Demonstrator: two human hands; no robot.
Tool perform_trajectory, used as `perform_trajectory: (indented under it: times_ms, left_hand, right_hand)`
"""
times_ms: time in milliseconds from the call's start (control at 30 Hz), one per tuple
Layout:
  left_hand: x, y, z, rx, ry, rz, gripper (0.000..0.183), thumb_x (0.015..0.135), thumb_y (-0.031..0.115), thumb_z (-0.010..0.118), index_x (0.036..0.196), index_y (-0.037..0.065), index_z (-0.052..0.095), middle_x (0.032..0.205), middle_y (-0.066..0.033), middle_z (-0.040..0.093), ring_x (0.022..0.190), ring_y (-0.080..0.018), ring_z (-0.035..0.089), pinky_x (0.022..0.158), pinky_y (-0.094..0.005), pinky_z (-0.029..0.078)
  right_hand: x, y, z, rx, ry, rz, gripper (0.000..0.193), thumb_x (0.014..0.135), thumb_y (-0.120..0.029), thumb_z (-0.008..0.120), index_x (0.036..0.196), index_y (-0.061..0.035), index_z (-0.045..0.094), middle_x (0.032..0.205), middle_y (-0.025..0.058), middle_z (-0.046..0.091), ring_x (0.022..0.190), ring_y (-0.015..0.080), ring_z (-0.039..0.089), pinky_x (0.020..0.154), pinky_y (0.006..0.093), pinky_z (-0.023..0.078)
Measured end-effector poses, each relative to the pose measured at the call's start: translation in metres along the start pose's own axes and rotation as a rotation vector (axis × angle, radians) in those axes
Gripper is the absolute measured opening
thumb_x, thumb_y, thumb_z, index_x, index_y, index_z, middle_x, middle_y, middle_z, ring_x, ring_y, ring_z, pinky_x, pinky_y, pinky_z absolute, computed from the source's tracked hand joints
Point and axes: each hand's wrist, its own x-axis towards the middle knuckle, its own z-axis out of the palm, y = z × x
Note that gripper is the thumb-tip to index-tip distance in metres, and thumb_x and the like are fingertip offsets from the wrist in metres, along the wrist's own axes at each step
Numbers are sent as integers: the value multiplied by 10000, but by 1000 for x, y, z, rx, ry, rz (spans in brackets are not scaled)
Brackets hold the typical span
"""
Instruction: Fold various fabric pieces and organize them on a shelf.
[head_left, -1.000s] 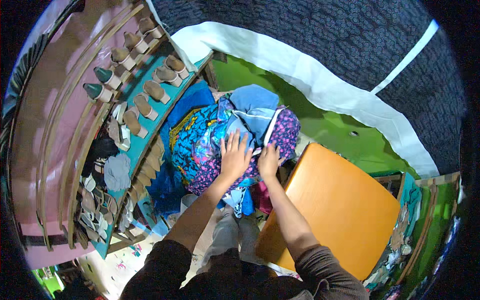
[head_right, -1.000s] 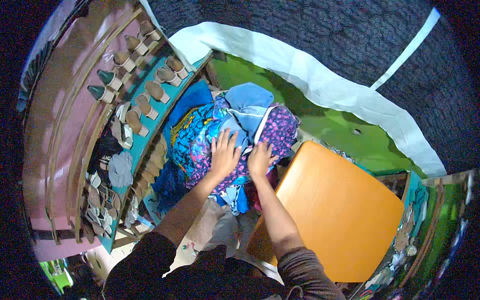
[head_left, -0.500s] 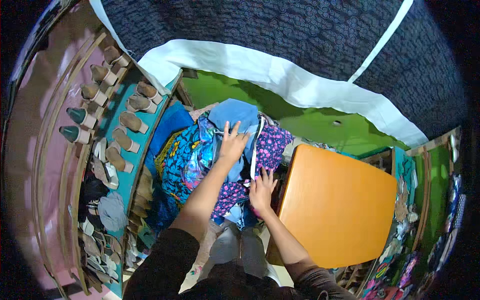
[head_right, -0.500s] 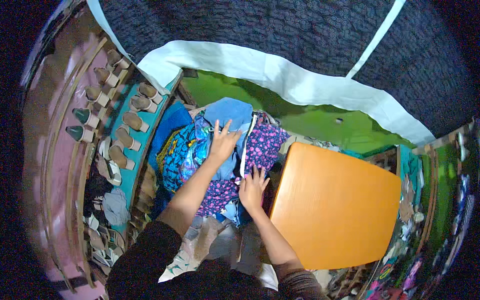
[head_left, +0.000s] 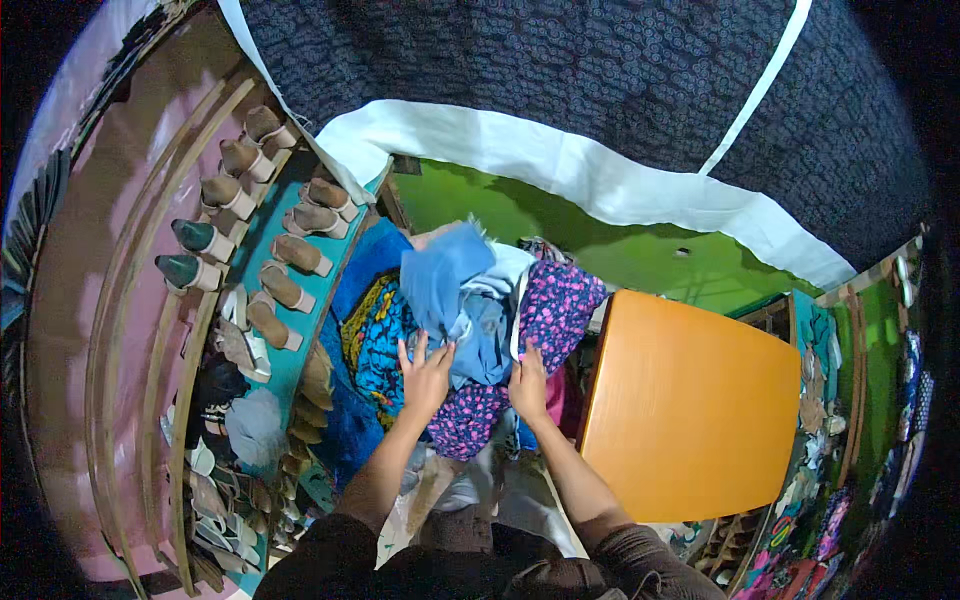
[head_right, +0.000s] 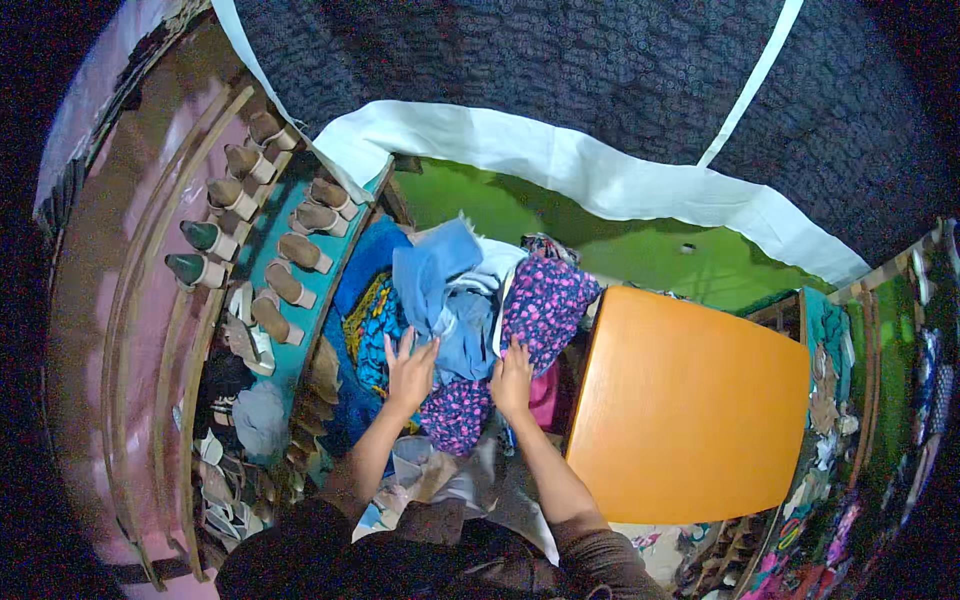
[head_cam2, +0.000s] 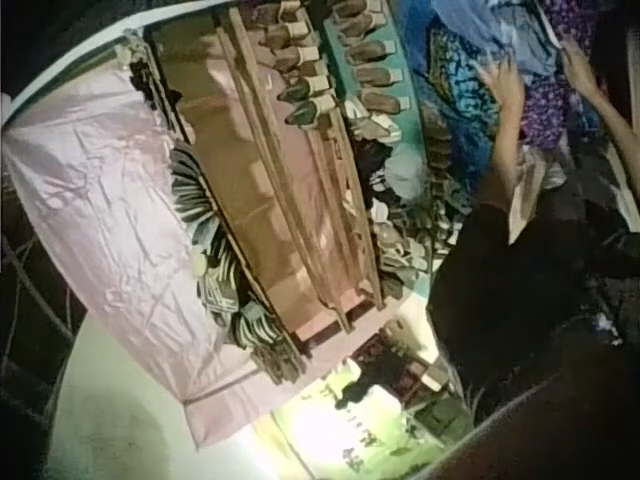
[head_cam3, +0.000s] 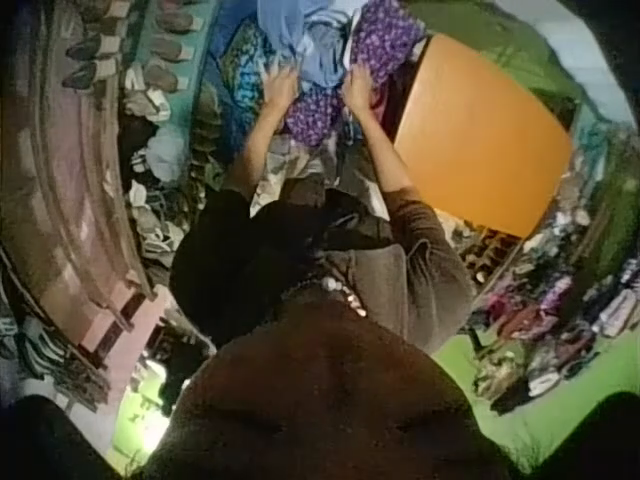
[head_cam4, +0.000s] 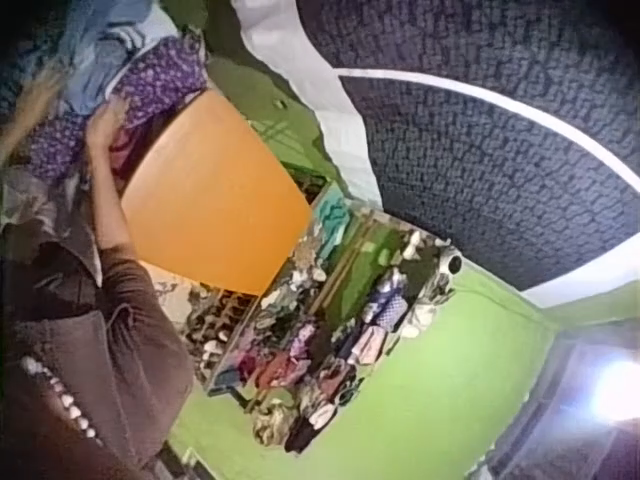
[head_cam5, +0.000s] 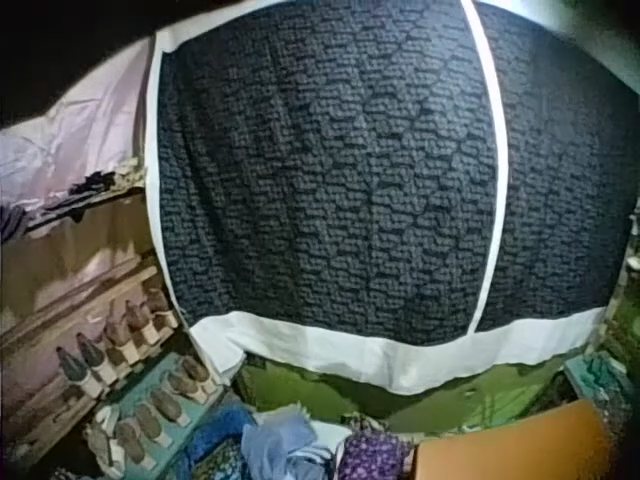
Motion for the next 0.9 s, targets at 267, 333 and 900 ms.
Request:
perform_trajectory:
  times_ms: [267, 333, 900]
  left_hand:
    - [19, 0, -13, -331, -40, -520, 669, 793, 457, 537, 1331, 95, 369, 1394, -200, 272, 1315, -378, 181, 1023, -600, 53]
    - [40, 15, -26, -243, 53, -329, 783, 785, 481, 541, 1383, 76, 241, 1432, -198, 191, 1331, -366, 148, 1034, -580, 60]
    - [74, 145, -38, -370, -182, 247, 857, 713, 509, 623, 1370, 88, 266, 1429, -185, 184, 1319, -358, 164, 1035, -582, 82]
  right_hand:
    - [-4, -10, -23, -49, 224, 16, 301, 843, -89, 457, 1106, 54, 487, 1212, 289, 443, 1257, 396, 295, 1030, 553, 150]
    - [-6, -10, -38, -51, 199, 38, 340, 842, -87, 457, 1156, 44, 466, 1243, 252, 434, 1285, 381, 252, 1036, 565, 107]
    - [-13, -33, -304, 330, 881, -154, 405, 848, -5, 353, 1244, 71, 388, 1256, 205, 447, 1185, 278, 407, 1015, 336, 264]
